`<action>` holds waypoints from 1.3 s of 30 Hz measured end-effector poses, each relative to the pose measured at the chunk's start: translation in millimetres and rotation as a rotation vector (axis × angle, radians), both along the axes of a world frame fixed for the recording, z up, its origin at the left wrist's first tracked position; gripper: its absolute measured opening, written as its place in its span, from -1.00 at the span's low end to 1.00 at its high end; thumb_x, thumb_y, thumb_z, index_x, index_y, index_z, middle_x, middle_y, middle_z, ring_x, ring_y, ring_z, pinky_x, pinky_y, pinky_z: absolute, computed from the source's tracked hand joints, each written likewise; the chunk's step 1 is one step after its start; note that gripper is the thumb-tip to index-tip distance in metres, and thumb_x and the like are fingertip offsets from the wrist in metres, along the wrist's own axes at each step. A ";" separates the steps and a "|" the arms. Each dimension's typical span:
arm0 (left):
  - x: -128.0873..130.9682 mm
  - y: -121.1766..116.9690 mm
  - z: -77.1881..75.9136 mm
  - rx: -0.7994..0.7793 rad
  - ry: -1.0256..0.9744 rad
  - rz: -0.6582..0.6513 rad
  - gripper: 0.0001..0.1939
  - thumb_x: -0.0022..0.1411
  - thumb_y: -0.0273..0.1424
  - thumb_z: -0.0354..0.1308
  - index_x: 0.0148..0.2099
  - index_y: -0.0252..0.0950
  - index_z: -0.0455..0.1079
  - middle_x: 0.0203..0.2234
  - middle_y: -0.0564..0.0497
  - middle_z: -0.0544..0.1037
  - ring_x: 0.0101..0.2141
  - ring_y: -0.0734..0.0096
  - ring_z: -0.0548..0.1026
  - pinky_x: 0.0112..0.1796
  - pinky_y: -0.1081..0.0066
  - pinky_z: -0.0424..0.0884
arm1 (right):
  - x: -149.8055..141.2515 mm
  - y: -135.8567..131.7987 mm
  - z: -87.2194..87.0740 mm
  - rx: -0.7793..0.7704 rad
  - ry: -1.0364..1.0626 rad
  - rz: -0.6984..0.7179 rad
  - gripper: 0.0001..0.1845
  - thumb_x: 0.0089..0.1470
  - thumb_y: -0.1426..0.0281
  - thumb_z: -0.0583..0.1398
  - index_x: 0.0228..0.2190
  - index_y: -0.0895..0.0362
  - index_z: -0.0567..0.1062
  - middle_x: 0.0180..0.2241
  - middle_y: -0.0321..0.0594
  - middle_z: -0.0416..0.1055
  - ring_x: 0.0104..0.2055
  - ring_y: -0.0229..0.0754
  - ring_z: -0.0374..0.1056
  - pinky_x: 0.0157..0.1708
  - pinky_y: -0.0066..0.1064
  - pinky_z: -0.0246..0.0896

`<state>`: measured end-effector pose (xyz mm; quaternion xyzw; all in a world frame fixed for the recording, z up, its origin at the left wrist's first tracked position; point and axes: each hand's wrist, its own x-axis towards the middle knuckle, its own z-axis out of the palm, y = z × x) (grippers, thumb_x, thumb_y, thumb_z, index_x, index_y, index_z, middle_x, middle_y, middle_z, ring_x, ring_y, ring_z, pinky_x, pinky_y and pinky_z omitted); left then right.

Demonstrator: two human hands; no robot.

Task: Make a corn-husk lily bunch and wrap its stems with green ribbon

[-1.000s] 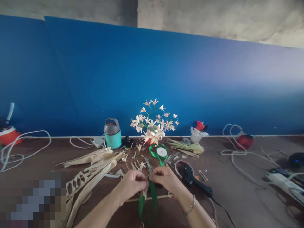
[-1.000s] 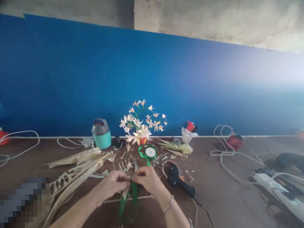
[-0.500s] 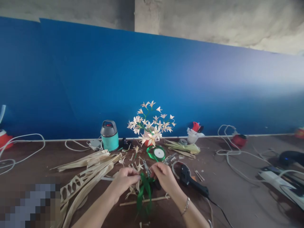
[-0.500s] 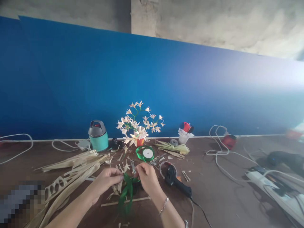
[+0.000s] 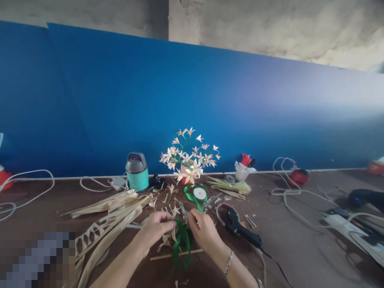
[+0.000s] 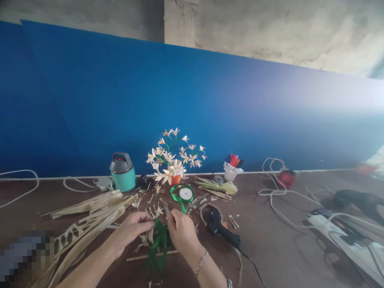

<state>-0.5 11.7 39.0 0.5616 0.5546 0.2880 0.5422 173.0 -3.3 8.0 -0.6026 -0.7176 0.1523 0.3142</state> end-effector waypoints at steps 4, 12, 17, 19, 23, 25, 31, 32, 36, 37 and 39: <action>-0.6 1.5 -1.6 0.003 -0.027 0.004 -0.84 -0.12 -0.31 0.17 -0.50 -0.32 0.40 -0.61 0.11 0.42 -0.49 0.42 0.34 -0.36 0.44 0.19 | 1.2 -0.7 4.1 0.058 -0.041 -0.027 -0.65 0.14 0.33 -0.02 -0.64 0.13 0.28 -0.65 -0.34 0.23 -0.58 -0.32 0.12 -0.54 -0.50 -0.09; -1.8 2.3 0.6 -0.013 -0.127 0.006 -0.83 -0.14 -0.31 0.20 -0.53 -0.33 0.41 -0.65 0.12 0.42 -0.52 0.45 0.33 -0.36 0.43 0.19 | 11.0 -0.1 7.0 0.037 -0.200 -0.089 -0.82 -0.01 0.56 0.06 -0.50 0.12 0.43 -0.45 -0.21 0.42 -0.33 -0.19 0.32 -0.30 -0.47 0.10; -4.9 3.6 2.2 -0.069 -0.119 -0.027 -0.85 -0.20 -0.34 0.23 -0.55 -0.34 0.43 -0.68 0.11 0.42 -0.54 0.44 0.32 -0.36 0.40 0.19 | 15.2 1.9 10.9 0.014 -0.210 -0.122 -0.77 -0.05 0.60 0.05 -0.50 0.15 0.48 -0.43 -0.18 0.44 -0.31 -0.17 0.33 -0.27 -0.44 0.12; -6.2 3.1 3.3 -0.100 -0.119 -0.046 -0.85 -0.25 -0.37 0.25 -0.54 -0.34 0.44 -0.66 0.10 0.45 -0.52 0.42 0.34 -0.34 0.40 0.20 | 14.3 1.8 13.7 0.051 -0.221 -0.075 -0.76 -0.05 0.60 0.06 -0.46 0.14 0.49 -0.39 -0.18 0.45 -0.26 -0.16 0.33 -0.24 -0.43 0.11; -7.0 0.4 5.2 -0.195 -0.203 -0.151 -0.86 -0.30 -0.41 0.27 -0.56 -0.33 0.44 -0.65 0.10 0.46 -0.52 0.43 0.35 -0.35 0.41 0.21 | 10.3 -0.8 17.1 0.008 -0.350 0.012 -0.76 0.08 0.48 0.03 -0.44 0.08 0.49 -0.42 -0.24 0.48 -0.29 -0.17 0.37 -0.27 -0.42 0.09; -6.5 -0.6 5.4 -0.213 -0.222 -0.156 -0.86 -0.31 -0.42 0.27 -0.56 -0.33 0.43 -0.65 0.11 0.46 -0.52 0.44 0.34 -0.35 0.41 0.20 | 8.8 -2.9 17.7 -0.083 -0.430 -0.063 -0.72 0.13 0.40 -0.01 -0.45 0.10 0.48 -0.49 -0.19 0.49 -0.39 -0.17 0.40 -0.38 -0.43 0.08; -5.0 0.7 2.9 -0.145 -0.238 -0.072 -0.84 -0.26 -0.35 0.26 -0.54 -0.33 0.45 -0.65 0.10 0.45 -0.51 0.43 0.34 -0.35 0.41 0.20 | 3.3 -7.0 12.4 -0.106 -0.393 -0.072 -0.86 0.04 0.46 0.07 -0.43 0.13 0.44 -0.42 -0.15 0.47 -0.35 -0.15 0.38 -0.40 -0.44 0.10; -5.0 1.2 2.3 -0.138 -0.237 -0.075 -0.83 -0.25 -0.34 0.26 -0.53 -0.33 0.45 -0.65 0.10 0.45 -0.52 0.43 0.33 -0.36 0.41 0.20 | 1.8 -7.5 10.8 -0.087 -0.368 -0.030 -0.86 0.01 0.49 0.08 -0.40 0.13 0.44 -0.38 -0.16 0.45 -0.31 -0.15 0.36 -0.36 -0.44 0.11; -4.6 1.6 1.8 -0.104 -0.171 -0.095 -0.85 -0.26 -0.37 0.26 -0.54 -0.33 0.46 -0.66 0.11 0.45 -0.52 0.44 0.33 -0.36 0.42 0.20 | -4.4 -9.0 9.1 0.029 -0.333 0.067 -0.81 -0.02 0.58 0.07 -0.39 0.14 0.44 -0.31 -0.15 0.39 -0.22 -0.14 0.26 -0.23 -0.39 0.10; -4.2 1.0 2.3 -0.107 -0.160 -0.116 -0.87 -0.27 -0.39 0.26 -0.56 -0.33 0.46 -0.66 0.11 0.44 -0.52 0.45 0.33 -0.36 0.42 0.20 | -5.4 -9.2 9.9 0.071 -0.327 0.096 -0.82 0.00 0.57 0.06 -0.40 0.14 0.44 -0.29 -0.16 0.39 -0.20 -0.14 0.24 -0.20 -0.39 0.08; -3.0 -1.1 3.9 -0.131 -0.168 -0.179 -0.90 -0.28 -0.42 0.25 -0.58 -0.33 0.45 -0.67 0.12 0.43 -0.54 0.47 0.31 -0.38 0.43 0.19 | -6.5 -8.6 11.1 0.128 -0.328 0.185 -0.83 0.03 0.55 0.06 -0.40 0.13 0.43 -0.27 -0.18 0.39 -0.17 -0.16 0.23 -0.18 -0.38 0.04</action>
